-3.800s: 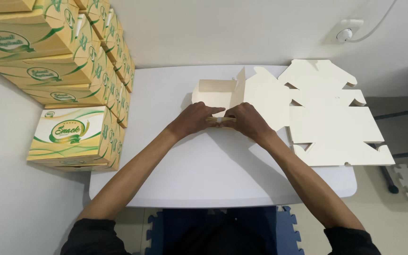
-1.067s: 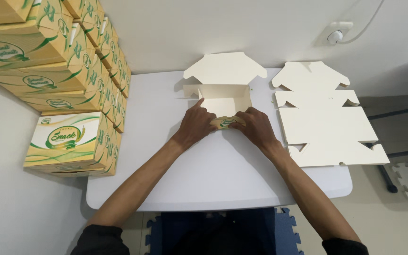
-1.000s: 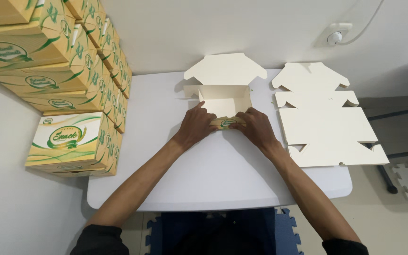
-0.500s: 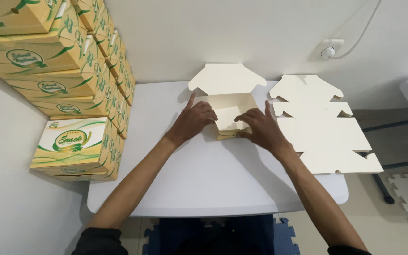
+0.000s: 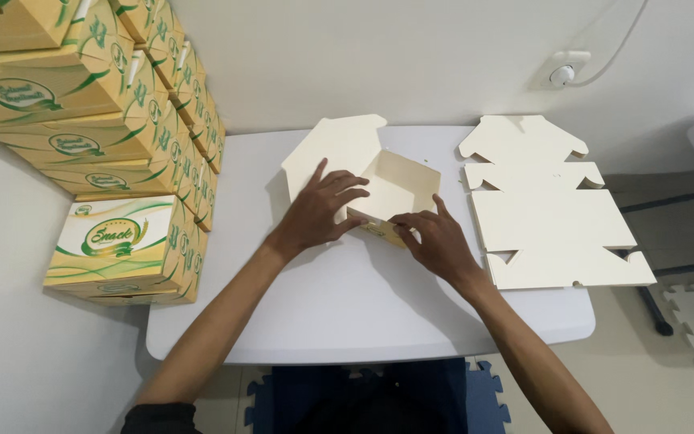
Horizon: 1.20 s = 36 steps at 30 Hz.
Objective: The person assembles a flat cardboard piece into a rectangular box by folding the sides and tucking the flaps. They then close the lid and place the finished box onto a stack of similar boxes. The person repeats the process with a second flat cardboard piece.
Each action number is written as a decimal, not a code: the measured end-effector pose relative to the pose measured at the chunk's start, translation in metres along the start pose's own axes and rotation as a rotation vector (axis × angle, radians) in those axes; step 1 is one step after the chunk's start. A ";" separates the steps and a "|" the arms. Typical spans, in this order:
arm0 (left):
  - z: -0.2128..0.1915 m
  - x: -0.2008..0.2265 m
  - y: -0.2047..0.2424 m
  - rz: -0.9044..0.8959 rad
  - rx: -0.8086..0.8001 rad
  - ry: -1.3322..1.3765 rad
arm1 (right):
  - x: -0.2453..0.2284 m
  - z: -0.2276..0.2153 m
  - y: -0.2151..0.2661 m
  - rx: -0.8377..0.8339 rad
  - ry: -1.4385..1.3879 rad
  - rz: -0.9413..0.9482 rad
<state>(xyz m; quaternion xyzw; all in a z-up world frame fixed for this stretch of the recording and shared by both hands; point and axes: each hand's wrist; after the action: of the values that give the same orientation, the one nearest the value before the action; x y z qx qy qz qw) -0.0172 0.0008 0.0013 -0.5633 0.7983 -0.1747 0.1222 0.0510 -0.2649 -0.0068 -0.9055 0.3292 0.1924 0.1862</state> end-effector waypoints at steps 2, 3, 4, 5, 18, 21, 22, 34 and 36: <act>-0.027 0.003 0.007 0.055 -0.063 -0.033 | 0.003 -0.010 0.000 -0.039 0.027 0.018; -0.042 0.005 0.010 0.109 -0.124 -0.073 | 0.004 -0.015 -0.001 -0.075 0.053 0.030; -0.041 0.005 0.011 0.112 -0.127 -0.073 | 0.009 -0.014 -0.002 -0.074 0.050 0.033; -0.040 0.005 0.014 0.118 -0.217 -0.154 | 0.013 -0.012 -0.004 -0.035 0.066 0.007; 0.016 -0.003 0.005 0.094 -0.075 -0.129 | 0.027 0.009 -0.038 0.000 0.056 -0.019; -0.012 0.011 0.007 0.048 -0.061 -0.151 | 0.027 0.009 -0.040 -0.037 0.045 -0.007; -0.009 0.011 0.005 0.047 -0.061 -0.151 | 0.027 0.009 -0.041 -0.038 0.045 -0.007; 0.006 0.009 -0.008 -0.066 -0.061 -0.113 | 0.019 0.007 -0.045 -0.085 0.059 -0.015; 0.010 0.008 -0.011 -0.071 -0.083 -0.100 | 0.022 0.010 -0.046 -0.099 0.061 -0.011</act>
<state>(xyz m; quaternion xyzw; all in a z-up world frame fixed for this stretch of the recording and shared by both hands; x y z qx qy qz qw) -0.0070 -0.0118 -0.0036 -0.6040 0.7771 -0.1173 0.1323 0.0949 -0.2389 -0.0162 -0.9208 0.3199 0.1796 0.1322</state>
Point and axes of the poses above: each hand's wrist, its own y-axis away from the middle knuckle, its own z-axis out of the palm, x = y × z, and after that the axes turned 7 degrees about -y, right-handed
